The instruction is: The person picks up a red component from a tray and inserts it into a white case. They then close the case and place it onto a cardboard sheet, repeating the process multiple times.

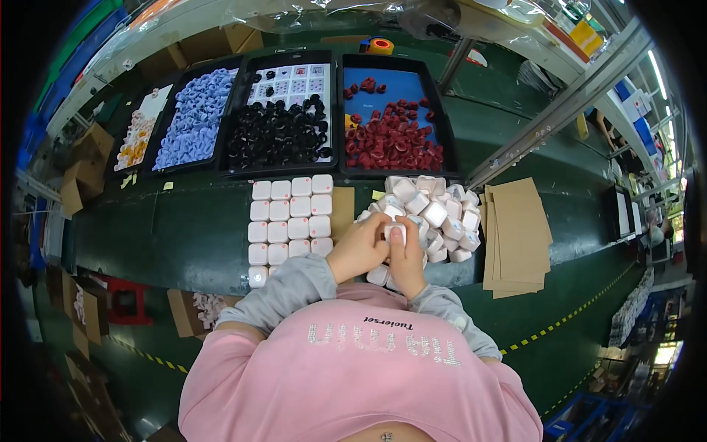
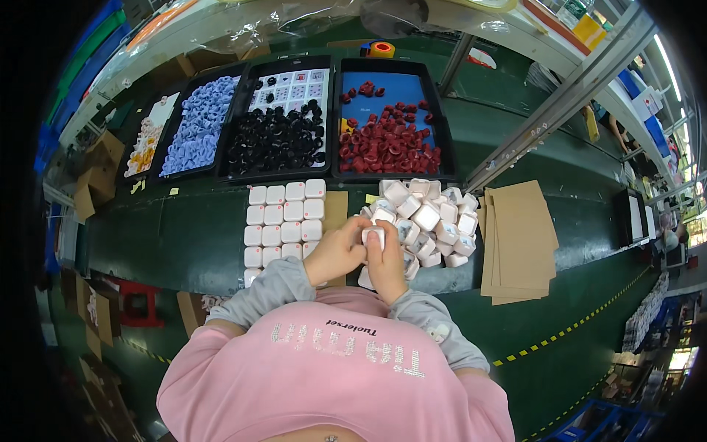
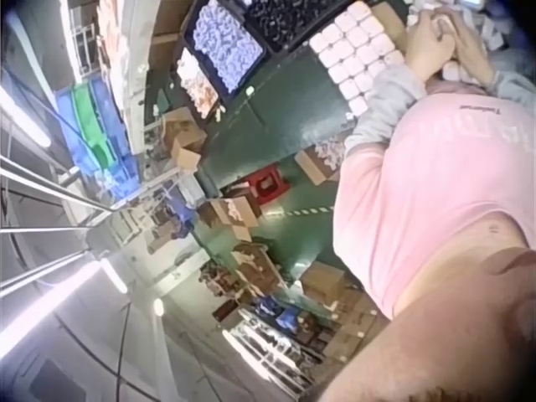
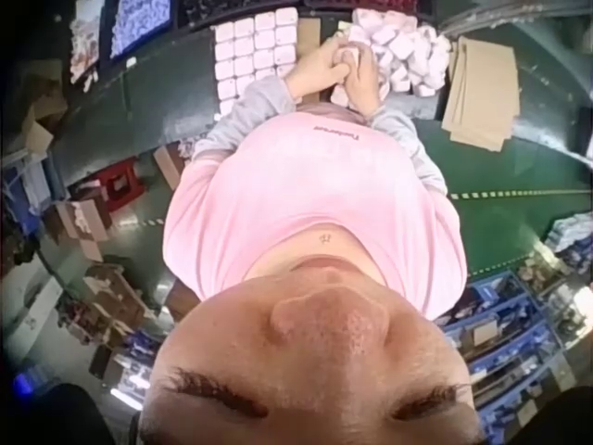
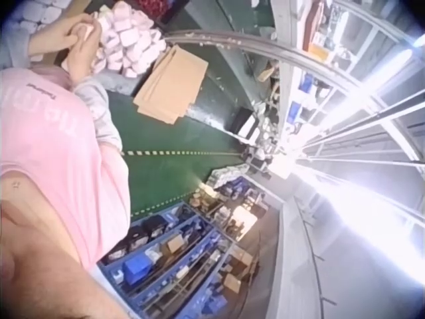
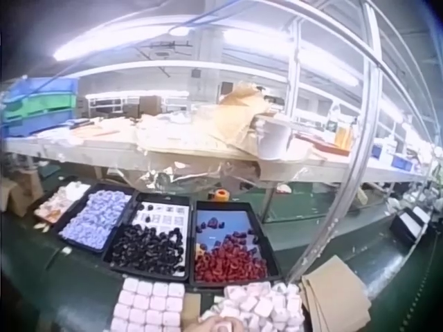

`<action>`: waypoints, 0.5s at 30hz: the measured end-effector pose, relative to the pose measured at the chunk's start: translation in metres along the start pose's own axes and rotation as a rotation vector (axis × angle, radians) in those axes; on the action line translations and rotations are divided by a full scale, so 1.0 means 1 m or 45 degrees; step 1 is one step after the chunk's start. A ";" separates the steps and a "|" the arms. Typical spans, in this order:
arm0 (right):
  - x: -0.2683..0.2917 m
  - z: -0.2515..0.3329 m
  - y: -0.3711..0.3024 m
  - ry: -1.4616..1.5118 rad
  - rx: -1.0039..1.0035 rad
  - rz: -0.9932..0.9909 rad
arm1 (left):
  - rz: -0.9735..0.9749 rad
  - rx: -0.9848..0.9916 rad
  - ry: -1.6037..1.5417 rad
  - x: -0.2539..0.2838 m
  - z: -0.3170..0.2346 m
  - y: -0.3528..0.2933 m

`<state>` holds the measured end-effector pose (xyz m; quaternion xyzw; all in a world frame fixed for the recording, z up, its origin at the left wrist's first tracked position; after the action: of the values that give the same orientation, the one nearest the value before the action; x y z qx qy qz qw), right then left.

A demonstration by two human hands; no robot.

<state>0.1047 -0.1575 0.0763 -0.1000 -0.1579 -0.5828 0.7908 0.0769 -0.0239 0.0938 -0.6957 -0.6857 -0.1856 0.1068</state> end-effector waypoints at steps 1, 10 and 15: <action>0.003 0.001 0.000 -0.039 -0.018 -0.036 | -0.082 -0.046 -0.064 -0.002 0.010 0.001; 0.002 -0.002 0.017 1.296 -0.619 0.199 | -0.298 -0.642 0.624 0.030 0.002 0.018; -0.002 -0.005 0.012 1.027 -0.542 0.114 | 0.023 -0.512 0.216 0.015 -0.004 0.020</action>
<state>0.1162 -0.1541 0.0716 -0.0321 0.2902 -0.5599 0.7754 0.0963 -0.0121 0.1056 -0.6909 -0.6173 -0.3756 0.0246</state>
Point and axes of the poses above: each hand's wrist, its own y-axis towards the middle knuckle, its own x-axis out of the back of the hand, z = x × y, the point moved 2 cm from there along y, towards the middle knuckle, and after that the axes turned 8 degrees about -x, right-handed, at the moved point
